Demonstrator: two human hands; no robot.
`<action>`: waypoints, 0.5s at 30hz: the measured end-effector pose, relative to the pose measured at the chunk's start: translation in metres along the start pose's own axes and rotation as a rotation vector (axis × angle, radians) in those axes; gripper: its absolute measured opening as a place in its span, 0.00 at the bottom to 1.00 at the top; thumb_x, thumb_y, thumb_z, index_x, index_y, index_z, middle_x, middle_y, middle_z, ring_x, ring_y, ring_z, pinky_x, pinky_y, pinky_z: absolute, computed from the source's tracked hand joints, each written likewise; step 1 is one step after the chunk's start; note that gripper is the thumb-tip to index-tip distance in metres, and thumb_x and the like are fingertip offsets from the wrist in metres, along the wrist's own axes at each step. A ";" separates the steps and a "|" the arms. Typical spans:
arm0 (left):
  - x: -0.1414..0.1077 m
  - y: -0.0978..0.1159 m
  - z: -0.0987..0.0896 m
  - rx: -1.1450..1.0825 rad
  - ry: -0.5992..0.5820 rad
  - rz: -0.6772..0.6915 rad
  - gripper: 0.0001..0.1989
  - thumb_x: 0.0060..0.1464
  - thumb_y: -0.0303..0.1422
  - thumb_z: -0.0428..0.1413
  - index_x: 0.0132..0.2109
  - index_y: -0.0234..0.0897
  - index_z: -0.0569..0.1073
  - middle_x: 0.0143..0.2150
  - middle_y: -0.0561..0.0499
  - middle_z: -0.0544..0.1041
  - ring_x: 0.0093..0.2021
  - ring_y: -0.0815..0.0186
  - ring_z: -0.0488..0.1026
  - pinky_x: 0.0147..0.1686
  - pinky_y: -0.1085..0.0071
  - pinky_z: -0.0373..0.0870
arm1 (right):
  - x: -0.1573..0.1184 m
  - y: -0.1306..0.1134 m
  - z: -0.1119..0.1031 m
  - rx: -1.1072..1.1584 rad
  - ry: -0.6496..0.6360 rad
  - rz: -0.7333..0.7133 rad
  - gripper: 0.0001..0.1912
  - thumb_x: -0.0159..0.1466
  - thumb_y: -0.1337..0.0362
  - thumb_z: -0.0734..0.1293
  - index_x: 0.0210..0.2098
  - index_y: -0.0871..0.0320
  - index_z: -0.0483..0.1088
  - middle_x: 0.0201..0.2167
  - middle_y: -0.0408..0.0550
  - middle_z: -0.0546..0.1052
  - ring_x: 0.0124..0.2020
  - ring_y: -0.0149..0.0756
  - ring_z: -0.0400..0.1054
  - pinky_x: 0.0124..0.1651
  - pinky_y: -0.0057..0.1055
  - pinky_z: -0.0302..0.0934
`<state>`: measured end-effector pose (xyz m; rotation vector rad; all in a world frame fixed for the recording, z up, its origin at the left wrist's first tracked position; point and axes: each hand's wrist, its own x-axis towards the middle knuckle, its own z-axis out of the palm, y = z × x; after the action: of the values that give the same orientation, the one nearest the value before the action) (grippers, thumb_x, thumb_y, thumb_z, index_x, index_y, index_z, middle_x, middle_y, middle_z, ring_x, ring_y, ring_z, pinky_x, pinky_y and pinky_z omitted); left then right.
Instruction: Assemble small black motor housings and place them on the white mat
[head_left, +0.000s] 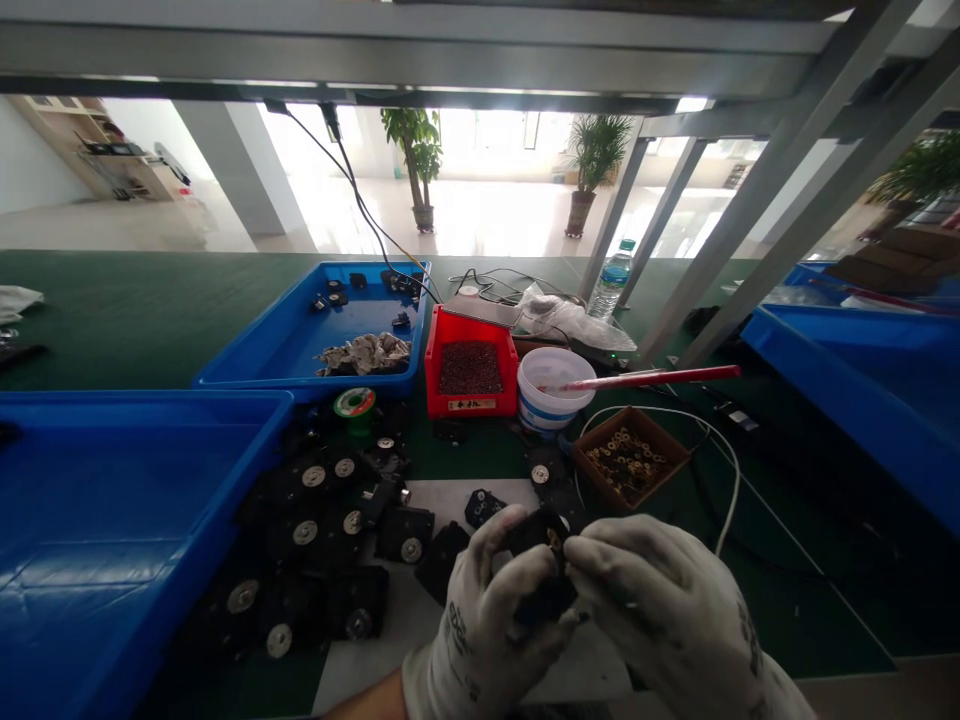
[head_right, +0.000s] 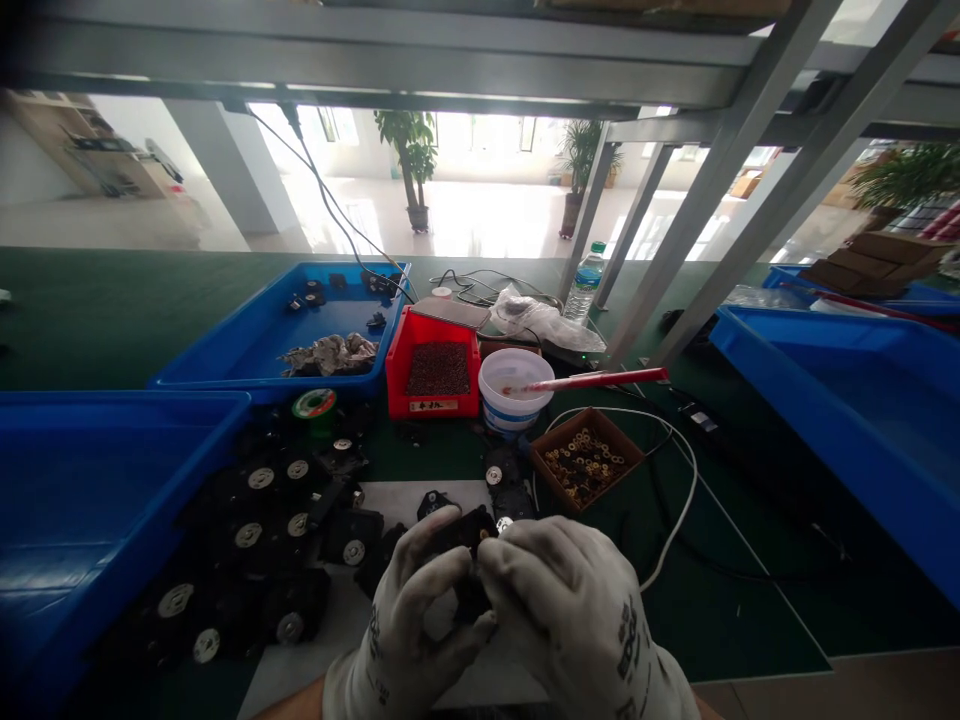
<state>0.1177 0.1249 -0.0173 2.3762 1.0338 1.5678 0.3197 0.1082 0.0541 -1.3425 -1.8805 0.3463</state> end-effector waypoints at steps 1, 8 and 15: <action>-0.001 0.000 0.001 -0.008 0.018 -0.007 0.17 0.68 0.40 0.58 0.58 0.35 0.70 0.61 0.33 0.73 0.60 0.53 0.76 0.52 0.58 0.82 | 0.002 0.002 0.000 0.038 0.007 0.051 0.06 0.66 0.57 0.73 0.42 0.46 0.83 0.36 0.49 0.84 0.35 0.43 0.79 0.39 0.39 0.74; -0.007 0.001 0.009 0.037 0.090 -0.018 0.30 0.67 0.42 0.59 0.67 0.29 0.63 0.57 0.33 0.78 0.59 0.54 0.79 0.54 0.61 0.82 | 0.011 0.003 0.013 -0.056 0.055 -0.001 0.05 0.68 0.63 0.70 0.36 0.52 0.79 0.32 0.49 0.81 0.33 0.42 0.78 0.36 0.38 0.72; -0.006 0.003 0.011 0.095 0.129 0.021 0.29 0.68 0.39 0.59 0.68 0.31 0.63 0.55 0.35 0.80 0.57 0.55 0.80 0.52 0.63 0.83 | 0.014 -0.005 0.022 -0.327 0.043 -0.139 0.08 0.70 0.68 0.68 0.33 0.57 0.76 0.30 0.49 0.80 0.30 0.39 0.75 0.32 0.35 0.67</action>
<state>0.1265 0.1218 -0.0260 2.3805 1.1361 1.7376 0.2986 0.1231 0.0485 -1.4045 -2.0424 -0.0640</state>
